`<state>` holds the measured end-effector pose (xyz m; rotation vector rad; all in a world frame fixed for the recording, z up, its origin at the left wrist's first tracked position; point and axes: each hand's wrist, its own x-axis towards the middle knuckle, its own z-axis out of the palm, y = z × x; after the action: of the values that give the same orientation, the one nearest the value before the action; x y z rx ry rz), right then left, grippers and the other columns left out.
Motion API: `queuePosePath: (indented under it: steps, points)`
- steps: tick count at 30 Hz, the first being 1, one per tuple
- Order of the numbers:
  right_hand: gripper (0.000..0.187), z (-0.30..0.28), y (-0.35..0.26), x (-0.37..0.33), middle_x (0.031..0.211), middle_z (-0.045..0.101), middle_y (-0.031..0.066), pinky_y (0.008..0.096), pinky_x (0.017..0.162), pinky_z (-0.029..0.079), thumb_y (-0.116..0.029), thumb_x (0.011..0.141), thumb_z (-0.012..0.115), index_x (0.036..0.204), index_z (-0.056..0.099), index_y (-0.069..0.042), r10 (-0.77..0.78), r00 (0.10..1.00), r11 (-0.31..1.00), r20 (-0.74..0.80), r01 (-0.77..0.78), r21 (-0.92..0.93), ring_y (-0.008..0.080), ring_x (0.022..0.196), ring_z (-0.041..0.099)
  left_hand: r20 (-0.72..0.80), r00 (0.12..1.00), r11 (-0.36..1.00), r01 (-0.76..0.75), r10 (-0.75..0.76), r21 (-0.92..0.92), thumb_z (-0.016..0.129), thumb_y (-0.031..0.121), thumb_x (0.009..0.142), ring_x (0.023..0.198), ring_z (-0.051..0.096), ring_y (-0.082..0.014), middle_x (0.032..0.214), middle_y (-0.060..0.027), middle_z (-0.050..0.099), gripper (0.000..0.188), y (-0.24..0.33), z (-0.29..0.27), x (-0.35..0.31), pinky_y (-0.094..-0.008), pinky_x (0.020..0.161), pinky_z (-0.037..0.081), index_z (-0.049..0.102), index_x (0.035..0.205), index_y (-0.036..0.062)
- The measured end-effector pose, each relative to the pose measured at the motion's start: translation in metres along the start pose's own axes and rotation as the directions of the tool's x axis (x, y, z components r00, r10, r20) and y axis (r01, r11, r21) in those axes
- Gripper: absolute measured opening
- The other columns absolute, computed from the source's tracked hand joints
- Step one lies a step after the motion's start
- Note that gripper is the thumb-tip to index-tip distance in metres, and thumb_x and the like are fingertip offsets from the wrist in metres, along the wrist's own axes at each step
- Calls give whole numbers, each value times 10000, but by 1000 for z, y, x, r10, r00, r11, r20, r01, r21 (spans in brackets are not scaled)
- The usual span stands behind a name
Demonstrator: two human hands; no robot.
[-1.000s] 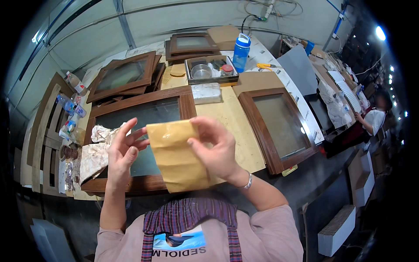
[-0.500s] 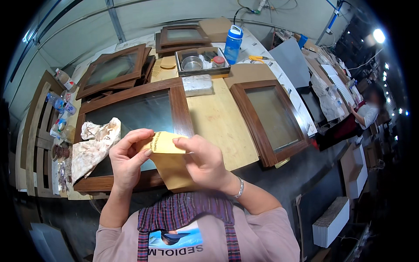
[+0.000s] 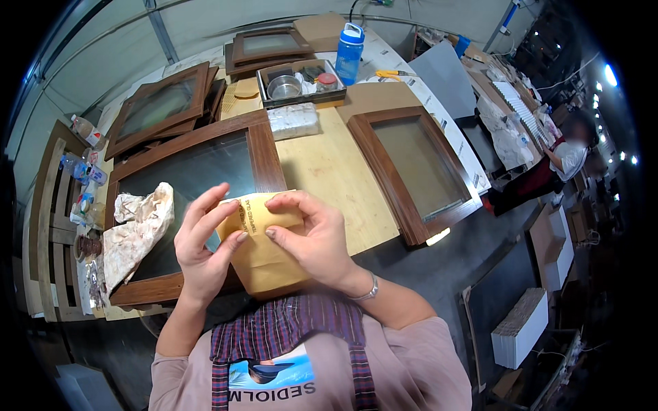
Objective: The person wipes the glass surface of several wooden frames with a cloth, peels a sticker off a paper, applies liquid from a bottle, and uses a block to clean the frame edges.
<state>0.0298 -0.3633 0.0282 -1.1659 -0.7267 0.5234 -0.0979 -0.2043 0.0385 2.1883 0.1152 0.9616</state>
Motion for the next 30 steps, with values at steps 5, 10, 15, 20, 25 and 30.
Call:
queuePosePath:
  steps: [5, 10, 15, 20, 25, 30]
  points:
    - [367, 1, -3, -3, 1176, 660, 103, 306, 1001, 487, 90, 822, 713, 1175, 635, 32, -74, 997, 994, -8, 73, -84, 188, 1135, 626, 128, 975, 862, -222, 184, 456, 838, 180, 723, 1242, 556, -309, 1325, -69, 643, 450, 18, -4, 7, -495, 1091, 351, 732, 1158, 131]
    - [377, -2, -7, -7, 1188, 661, 103, 316, 996, 493, 59, 831, 720, 1195, 625, 33, -72, 997, 970, 41, 79, -229, 197, 1128, 636, 160, 980, 964, -155, 122, 215, 829, 197, 754, 999, 658, -257, 995, -78, 724, 378, 7, 6, 0, -485, 1005, 404, 736, 1097, 66]
    - [379, -5, -9, -7, 1127, 658, 89, 294, 940, 514, 27, 855, 719, 1217, 609, 28, -12, 1000, 996, 22, 14, -87, 166, 1064, 643, 145, 979, 979, -165, 147, 121, 820, 151, 760, 871, 662, -246, 865, -67, 708, 316, 3, 7, -2, -432, 913, 452, 742, 1042, 35]
    - [398, -25, -17, 3, 1077, 645, 72, 254, 849, 519, -11, 862, 728, 1227, 573, 28, 249, 958, 955, 140, -267, 129, 112, 959, 636, 208, 969, 991, -132, 131, -7, 819, 112, 740, 853, 655, -252, 828, -68, 704, 304, 4, 4, 8, -372, 846, 476, 748, 1022, 22]
    - [401, -31, -20, 6, 972, 676, 44, 239, 818, 503, -76, 862, 716, 1226, 573, 16, 402, 862, 838, 308, -482, 255, 86, 911, 637, 277, 952, 987, -99, 131, -126, 831, 105, 712, 872, 664, -250, 833, -65, 715, 347, 2, 6, 13, -373, 846, 478, 758, 1042, 25]
    - [409, -31, -18, 7, 958, 686, 46, 245, 830, 504, -85, 865, 713, 1233, 567, 17, 412, 858, 843, 307, -487, 227, 84, 904, 640, 323, 936, 981, -88, 141, -174, 832, 77, 710, 877, 673, -242, 858, -77, 726, 363, -1, 5, 16, -356, 841, 489, 756, 1059, 11]
